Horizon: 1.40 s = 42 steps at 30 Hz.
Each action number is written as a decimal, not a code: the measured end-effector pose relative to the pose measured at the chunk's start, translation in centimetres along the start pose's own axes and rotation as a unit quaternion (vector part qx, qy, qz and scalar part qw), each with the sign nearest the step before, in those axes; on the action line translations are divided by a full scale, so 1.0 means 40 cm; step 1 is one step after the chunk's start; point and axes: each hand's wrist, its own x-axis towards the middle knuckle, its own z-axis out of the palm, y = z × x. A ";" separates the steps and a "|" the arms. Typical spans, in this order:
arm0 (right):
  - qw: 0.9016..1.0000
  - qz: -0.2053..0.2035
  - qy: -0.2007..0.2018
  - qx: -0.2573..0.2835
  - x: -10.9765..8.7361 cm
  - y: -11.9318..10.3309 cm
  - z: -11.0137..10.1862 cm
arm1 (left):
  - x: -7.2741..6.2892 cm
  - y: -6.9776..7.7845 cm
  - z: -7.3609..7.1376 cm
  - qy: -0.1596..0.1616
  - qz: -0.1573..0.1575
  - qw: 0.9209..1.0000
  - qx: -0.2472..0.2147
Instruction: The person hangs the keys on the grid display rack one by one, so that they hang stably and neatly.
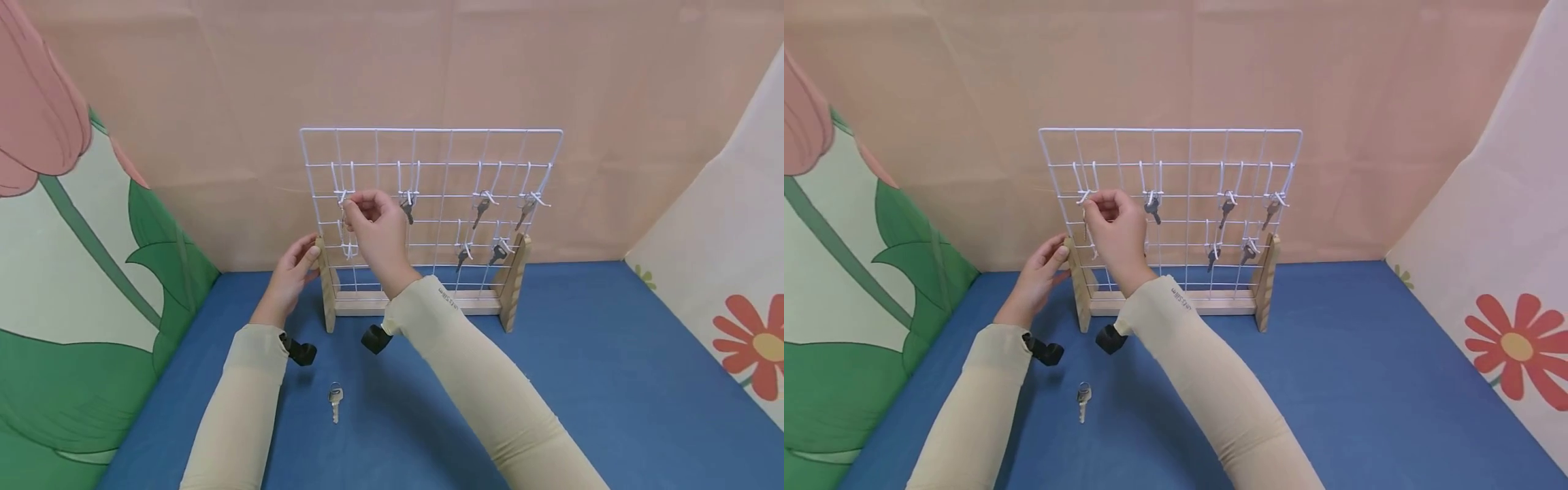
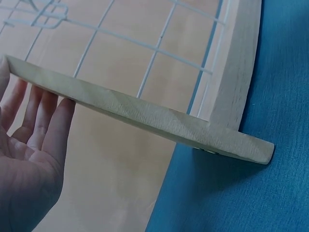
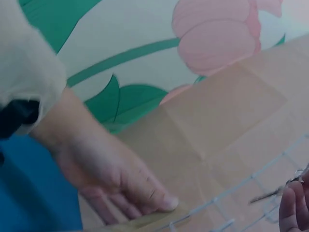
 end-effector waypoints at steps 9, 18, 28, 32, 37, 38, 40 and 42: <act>0.998 0.057 0.005 0.011 -0.071 0.039 -0.003 | -0.008 -0.002 -0.002 0.005 -0.018 1.000 0.008; 0.975 0.145 -0.151 -0.075 -0.231 0.140 -0.092 | 0.011 0.000 0.006 0.009 -0.018 1.000 0.016; 0.904 0.175 -0.342 -0.186 -0.384 0.259 -0.085 | -0.002 -0.003 0.005 0.020 -0.020 0.999 0.018; 0.894 0.167 -0.359 -0.209 -0.415 0.280 -0.074 | -0.010 -0.005 0.011 0.019 -0.025 0.999 0.019; 0.898 0.137 -0.339 -0.245 -0.426 0.284 -0.069 | -0.004 -0.005 0.015 0.015 -0.020 0.999 0.022; 0.898 0.133 -0.337 -0.249 -0.426 0.285 -0.066 | -0.003 -0.005 0.014 0.015 -0.018 0.999 0.022; 0.897 0.127 -0.337 -0.255 -0.426 0.284 -0.061 | -0.002 -0.002 0.011 0.013 -0.017 0.999 0.024; 0.896 0.127 -0.337 -0.259 -0.426 0.285 -0.054 | -0.003 0.001 0.007 0.012 -0.015 0.999 0.029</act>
